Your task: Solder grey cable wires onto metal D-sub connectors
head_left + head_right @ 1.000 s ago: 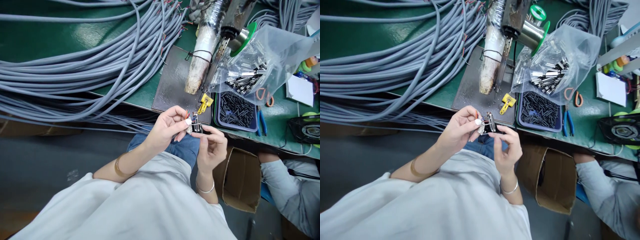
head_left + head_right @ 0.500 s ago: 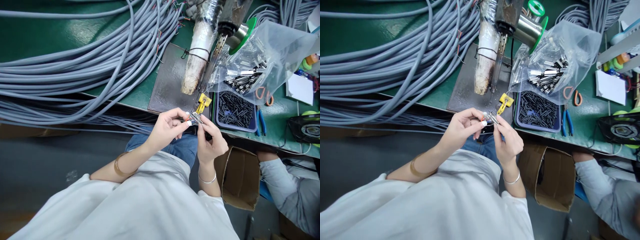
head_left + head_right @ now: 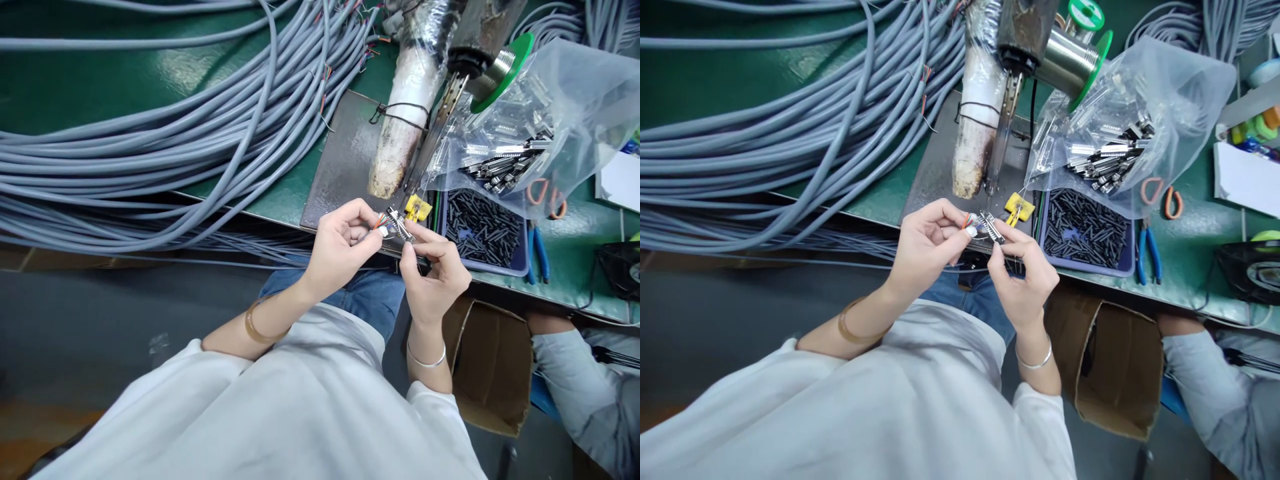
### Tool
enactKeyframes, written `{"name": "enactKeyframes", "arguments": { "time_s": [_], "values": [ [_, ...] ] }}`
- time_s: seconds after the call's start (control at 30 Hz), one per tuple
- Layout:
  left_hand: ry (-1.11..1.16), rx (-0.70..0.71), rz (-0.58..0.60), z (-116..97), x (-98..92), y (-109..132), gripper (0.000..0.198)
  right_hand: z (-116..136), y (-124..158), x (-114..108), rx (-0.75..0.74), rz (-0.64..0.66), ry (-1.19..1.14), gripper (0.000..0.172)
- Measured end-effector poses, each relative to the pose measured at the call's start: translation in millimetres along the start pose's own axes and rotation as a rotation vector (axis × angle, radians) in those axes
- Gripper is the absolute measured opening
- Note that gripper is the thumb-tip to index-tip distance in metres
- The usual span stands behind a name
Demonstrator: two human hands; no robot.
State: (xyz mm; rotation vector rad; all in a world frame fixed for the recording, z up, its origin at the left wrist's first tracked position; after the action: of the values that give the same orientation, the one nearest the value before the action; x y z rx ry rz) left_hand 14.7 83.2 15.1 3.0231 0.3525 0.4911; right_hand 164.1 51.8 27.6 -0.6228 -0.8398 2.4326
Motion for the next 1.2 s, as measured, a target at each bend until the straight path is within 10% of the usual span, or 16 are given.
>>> {"name": "enactKeyframes", "arguments": {
  "time_s": [1.2],
  "values": [
    [-0.103, 0.041, 0.065, -4.9, -4.4, -10.0, 0.011, 3.2, -14.5, 2.9, -0.003, 0.063, -0.02, 0.011]
  ]
}}
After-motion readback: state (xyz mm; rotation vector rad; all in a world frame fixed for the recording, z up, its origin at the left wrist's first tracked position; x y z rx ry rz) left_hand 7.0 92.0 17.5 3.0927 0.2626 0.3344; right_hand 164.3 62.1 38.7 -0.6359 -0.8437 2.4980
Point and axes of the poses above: each hand's wrist, its own y-axis away from the middle knuckle, its own x-axis out of the palm, z = x × y, the point moved 3 cm from there along -y, towards the middle knuckle, and after that the axes turned 15 degrees about -z, right-handed, at the moved point
